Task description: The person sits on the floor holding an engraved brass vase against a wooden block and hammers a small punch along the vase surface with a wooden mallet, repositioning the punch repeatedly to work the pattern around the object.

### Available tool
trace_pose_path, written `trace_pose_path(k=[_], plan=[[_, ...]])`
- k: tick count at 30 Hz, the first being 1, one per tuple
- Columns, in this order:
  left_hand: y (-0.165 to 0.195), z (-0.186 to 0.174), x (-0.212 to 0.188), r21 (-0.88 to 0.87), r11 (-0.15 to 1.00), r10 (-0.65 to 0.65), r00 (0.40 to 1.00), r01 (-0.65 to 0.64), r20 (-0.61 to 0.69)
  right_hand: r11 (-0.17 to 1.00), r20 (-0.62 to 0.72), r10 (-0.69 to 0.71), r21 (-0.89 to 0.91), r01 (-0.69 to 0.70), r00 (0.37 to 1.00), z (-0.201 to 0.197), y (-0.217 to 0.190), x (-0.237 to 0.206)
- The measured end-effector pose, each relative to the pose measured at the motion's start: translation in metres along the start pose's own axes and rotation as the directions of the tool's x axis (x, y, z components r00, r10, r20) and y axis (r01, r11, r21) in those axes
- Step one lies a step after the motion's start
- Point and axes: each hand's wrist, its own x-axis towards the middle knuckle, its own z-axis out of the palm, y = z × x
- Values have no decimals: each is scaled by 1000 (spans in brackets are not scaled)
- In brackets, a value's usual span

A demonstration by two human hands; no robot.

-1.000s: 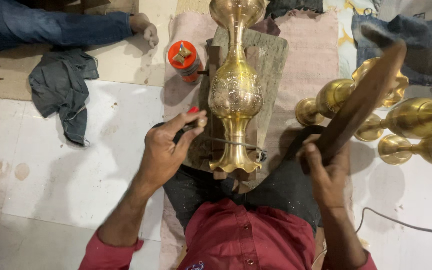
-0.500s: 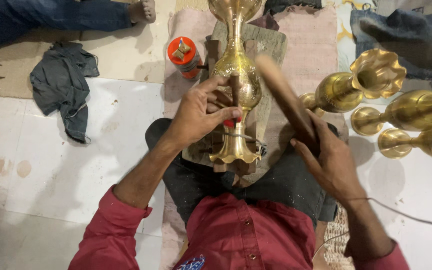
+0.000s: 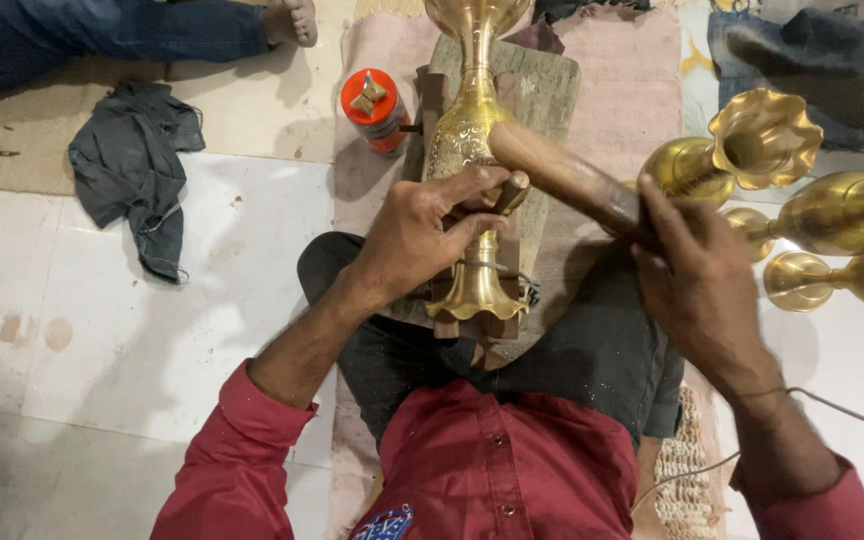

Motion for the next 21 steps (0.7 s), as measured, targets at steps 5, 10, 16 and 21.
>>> trace_pose_path(k=[5, 10, 16, 21], plan=[[0, 1, 3, 14, 998, -69, 997, 69, 19, 988, -39, 7, 152, -1, 999, -9, -3, 5], [-1, 2, 4, 56, 998, 4, 1000, -4, 7, 998, -14, 27, 62, -26, 1000, -20, 3, 11], [1, 0, 3, 60, 996, -66, 997, 63, 41, 880, -42, 15, 476, 7, 999, -30, 3, 13], [4, -1, 2, -10, 997, -70, 996, 71, 61, 979, -41, -70, 191, 77, 997, -39, -9, 18]])
